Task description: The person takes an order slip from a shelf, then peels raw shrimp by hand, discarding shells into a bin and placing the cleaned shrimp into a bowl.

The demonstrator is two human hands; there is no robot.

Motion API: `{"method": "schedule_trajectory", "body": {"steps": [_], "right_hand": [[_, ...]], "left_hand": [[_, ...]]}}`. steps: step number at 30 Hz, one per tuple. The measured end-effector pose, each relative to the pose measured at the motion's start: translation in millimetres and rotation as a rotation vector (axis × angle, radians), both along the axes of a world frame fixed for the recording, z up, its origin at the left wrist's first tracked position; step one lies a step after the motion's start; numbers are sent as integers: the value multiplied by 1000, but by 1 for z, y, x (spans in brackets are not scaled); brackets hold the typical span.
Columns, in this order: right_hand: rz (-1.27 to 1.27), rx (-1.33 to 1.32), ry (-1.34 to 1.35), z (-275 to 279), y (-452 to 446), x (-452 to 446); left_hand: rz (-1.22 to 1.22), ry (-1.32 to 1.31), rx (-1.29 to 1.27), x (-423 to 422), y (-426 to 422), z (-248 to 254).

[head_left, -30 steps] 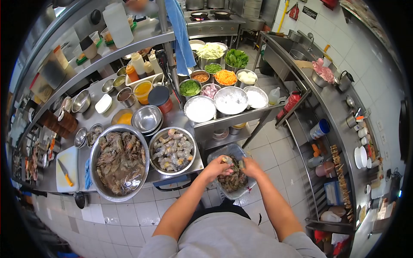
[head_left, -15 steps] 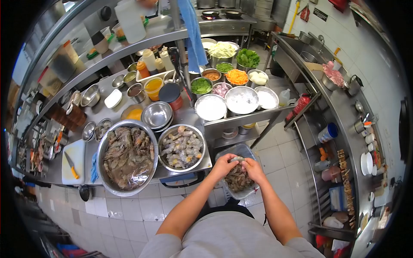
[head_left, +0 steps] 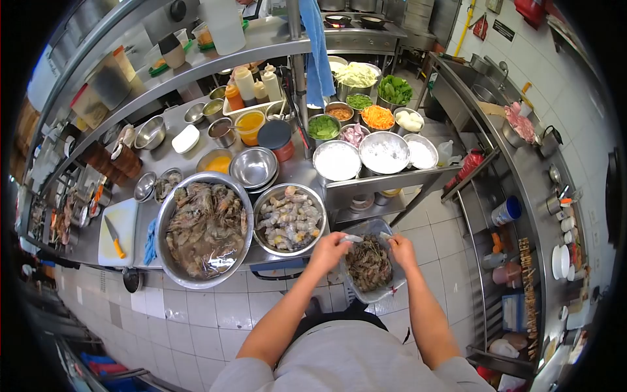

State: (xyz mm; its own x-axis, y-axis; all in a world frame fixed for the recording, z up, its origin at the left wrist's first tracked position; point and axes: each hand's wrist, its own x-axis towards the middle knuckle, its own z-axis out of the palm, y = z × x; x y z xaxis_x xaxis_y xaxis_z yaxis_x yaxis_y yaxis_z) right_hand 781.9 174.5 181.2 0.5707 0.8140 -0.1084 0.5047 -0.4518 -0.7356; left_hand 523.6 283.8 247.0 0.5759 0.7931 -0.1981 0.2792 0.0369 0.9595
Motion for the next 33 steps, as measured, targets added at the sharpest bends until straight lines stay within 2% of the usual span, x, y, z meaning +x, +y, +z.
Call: {"method": "schedule_trajectory", "body": {"steps": [2, 3, 4, 6, 8, 10, 12, 13, 14, 15, 17, 18, 20, 22, 24, 26, 27, 29, 30, 32, 33], "right_hand": [[88, -6, -85, -12, -10, 13], [107, -111, -21, -9, -13, 14], [108, -113, 6, -28, -18, 19], [133, -144, 13, -65, -32, 23], [161, -183, 10, -84, -39, 20], [191, -193, 32, -86, -45, 12], [116, -238, 120, -77, -53, 8], [125, -239, 124, -76, -58, 9], [97, -227, 157, -77, -63, 12], [66, -214, 191, -75, -65, 13], [49, -233, 218, -67, -69, 16], [29, -252, 241, -65, -70, 18], [37, -253, 244, -81, -71, 28], [46, -252, 244, -92, -64, 30], [109, -284, 257, -93, -54, 29], [134, -246, 315, -94, -45, 22], [161, -210, 374, -92, -40, 15], [160, -221, 427, -69, -33, 2], [162, -234, 478, -59, -31, -3], [171, -213, 475, -50, -29, -6], [187, -195, 470, -47, -28, -7]], "left_hand": [[78, -259, -156, -19, 11, 20], [140, -220, -139, -30, 16, 38], [175, -180, -83, -41, 26, 29], [195, -28, 63, -66, 38, 63], [299, 138, 623, -88, 50, 59], [421, 141, 868, -115, 61, 65], [508, 133, 708, -155, 66, 79], [559, 181, 758, -182, 74, 72], [640, 186, 704, -202, 73, 86], [676, 306, 761, -233, 80, 84], [737, 509, 647, -292, 94, 69], [726, 734, 709, -308, 95, 74], [680, 783, 721, -337, 106, 58], [529, 1052, 645, -350, 115, 38], [512, 1087, 730, -353, 119, 28], [492, 1114, 648, -350, 124, 30], [489, 1112, 652, -350, 123, 30], [586, 885, 604, -357, 120, 31], [580, 883, 609, -362, 120, 35], [769, 496, 292, -375, 117, 49], [817, 158, 116, -378, 112, 57]]}}
